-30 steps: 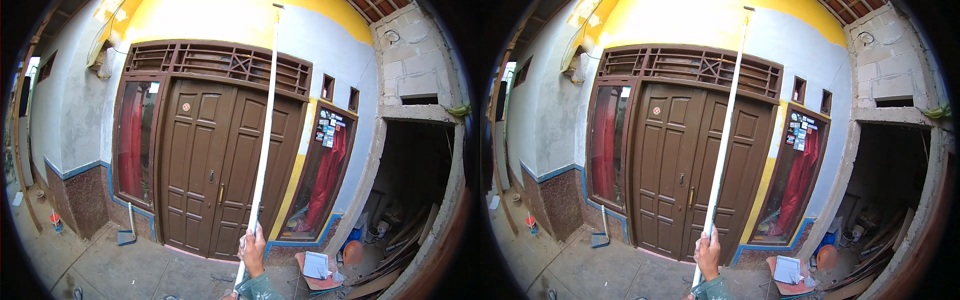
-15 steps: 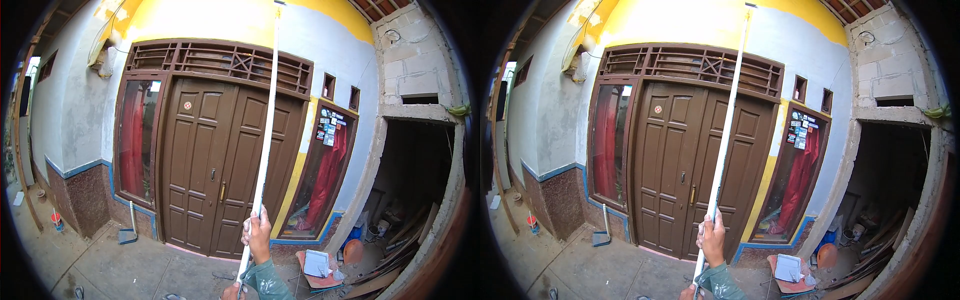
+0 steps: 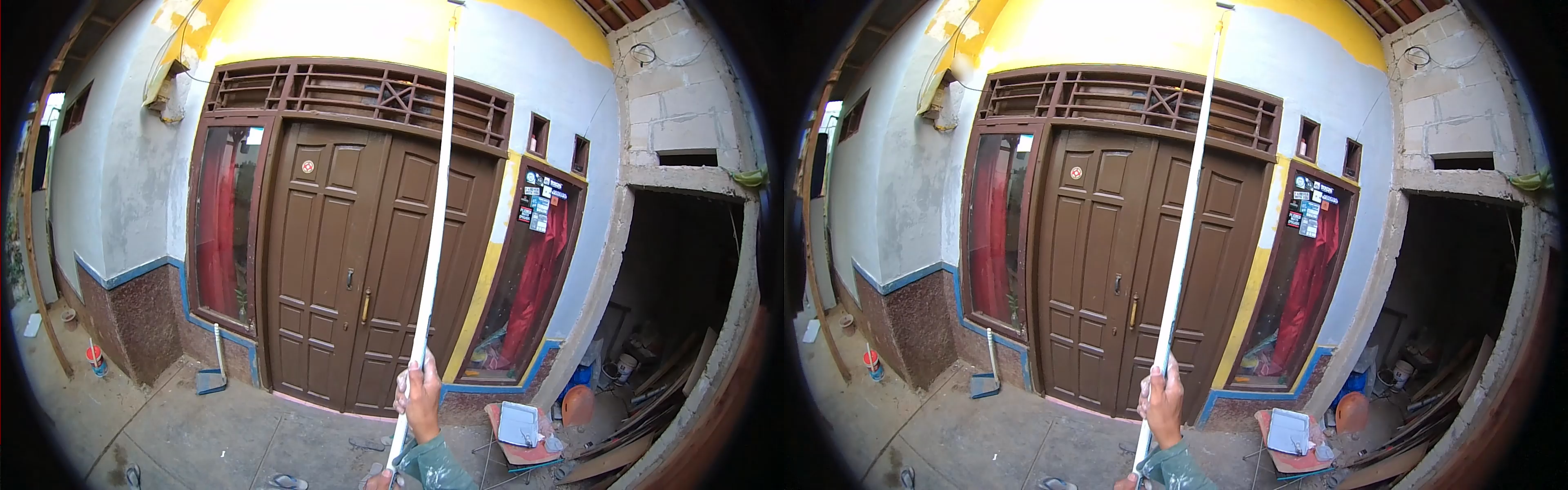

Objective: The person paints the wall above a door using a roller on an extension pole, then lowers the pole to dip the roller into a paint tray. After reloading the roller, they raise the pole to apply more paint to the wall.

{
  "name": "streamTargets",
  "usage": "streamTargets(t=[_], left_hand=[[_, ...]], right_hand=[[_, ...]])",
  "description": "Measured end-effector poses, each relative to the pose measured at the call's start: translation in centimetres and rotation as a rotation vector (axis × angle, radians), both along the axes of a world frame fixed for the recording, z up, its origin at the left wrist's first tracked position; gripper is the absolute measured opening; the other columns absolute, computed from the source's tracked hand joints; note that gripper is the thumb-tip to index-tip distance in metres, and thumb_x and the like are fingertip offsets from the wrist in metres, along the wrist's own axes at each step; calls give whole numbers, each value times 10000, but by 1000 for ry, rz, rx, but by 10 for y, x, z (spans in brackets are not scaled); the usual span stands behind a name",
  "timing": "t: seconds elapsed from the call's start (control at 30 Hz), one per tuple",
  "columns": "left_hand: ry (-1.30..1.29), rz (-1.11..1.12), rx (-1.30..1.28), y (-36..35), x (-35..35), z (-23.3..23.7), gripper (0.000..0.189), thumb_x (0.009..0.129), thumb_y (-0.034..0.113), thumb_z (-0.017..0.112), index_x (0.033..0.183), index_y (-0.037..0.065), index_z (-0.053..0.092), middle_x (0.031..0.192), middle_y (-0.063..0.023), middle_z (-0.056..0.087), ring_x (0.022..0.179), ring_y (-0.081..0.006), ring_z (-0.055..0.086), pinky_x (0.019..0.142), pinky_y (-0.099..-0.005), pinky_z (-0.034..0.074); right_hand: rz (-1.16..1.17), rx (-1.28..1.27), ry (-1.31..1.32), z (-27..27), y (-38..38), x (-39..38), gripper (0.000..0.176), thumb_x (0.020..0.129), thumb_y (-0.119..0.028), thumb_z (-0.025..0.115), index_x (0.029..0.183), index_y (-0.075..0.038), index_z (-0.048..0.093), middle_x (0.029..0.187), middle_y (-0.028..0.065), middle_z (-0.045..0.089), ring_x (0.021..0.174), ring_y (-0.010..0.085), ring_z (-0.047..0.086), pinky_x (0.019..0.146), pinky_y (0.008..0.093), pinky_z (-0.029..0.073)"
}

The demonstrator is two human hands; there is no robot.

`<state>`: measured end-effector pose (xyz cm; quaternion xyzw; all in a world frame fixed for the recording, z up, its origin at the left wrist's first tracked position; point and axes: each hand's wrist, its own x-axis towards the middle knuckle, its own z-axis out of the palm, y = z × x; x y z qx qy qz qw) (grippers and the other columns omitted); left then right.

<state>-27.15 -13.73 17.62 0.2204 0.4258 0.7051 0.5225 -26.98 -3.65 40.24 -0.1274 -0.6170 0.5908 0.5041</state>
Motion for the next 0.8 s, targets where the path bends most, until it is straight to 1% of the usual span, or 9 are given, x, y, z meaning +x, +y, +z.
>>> streamTargets(t=[0.07,0.13,0.23,0.37,0.43,0.53,0.6,0.7,0.8], left_hand=[[7,-35,88,7,-4,11,589,935,594,352,844,68,600,439,-22,426,317,-129,362,300,-277,281],[27,-24,100,14,-6,16,590,931,601,355,847,71,601,439,-22,426,317,-129,363,301,-276,282],[23,-33,78,11,-4,14,594,927,611,357,844,76,602,436,-19,425,316,-130,364,301,-277,280],[20,-64,43,-1,7,-19,595,929,609,356,818,80,606,424,-15,425,315,-130,371,297,-279,277],[-8,-47,8,-5,9,-24,595,938,595,349,804,76,609,419,-13,424,317,-128,379,298,-278,278],[-1,-22,55,2,6,-31,579,943,574,356,802,74,611,419,-10,423,319,-125,381,299,-275,279],[36,-54,132,6,2,-2,567,948,558,362,801,71,612,427,-11,430,322,-124,384,300,-272,282],[31,-62,138,12,-4,39,564,948,557,369,806,69,614,437,-14,443,324,-127,389,302,-274,287],[35,-70,185,24,-9,41,577,944,573,367,822,67,613,441,-16,445,324,-127,392,301,-274,290]], right_hand=[[15,-6,18,17,2,0,417,1002,-293,418,1369,-113,337,620,-17,429,399,40,381,331,200,331],[36,-7,38,27,5,1,391,1004,-279,415,1349,-103,361,628,-22,432,412,36,389,336,197,335],[28,-1,32,20,8,0,440,999,-308,426,1386,-126,323,608,-16,424,383,36,370,315,198,311],[-8,-23,-8,-15,-3,9,447,998,-310,429,1388,-120,321,606,-16,427,383,36,371,318,198,313],[-27,-20,0,-29,-6,12,456,996,-315,434,1392,-121,316,606,-17,430,386,37,373,321,195,313],[-28,-23,2,-17,-4,11,458,993,-320,442,1388,-125,317,604,-20,423,387,35,371,323,191,310],[-12,-7,22,7,-2,8,441,992,-309,441,1374,-121,326,607,-20,421,387,32,367,320,188,307],[33,-1,65,35,9,2,430,993,-292,435,1372,-124,324,614,-19,425,387,32,366,317,187,308],[51,7,68,38,19,-1,430,994,-278,428,1382,-127,317,618,-16,424,386,34,366,319,189,313]])
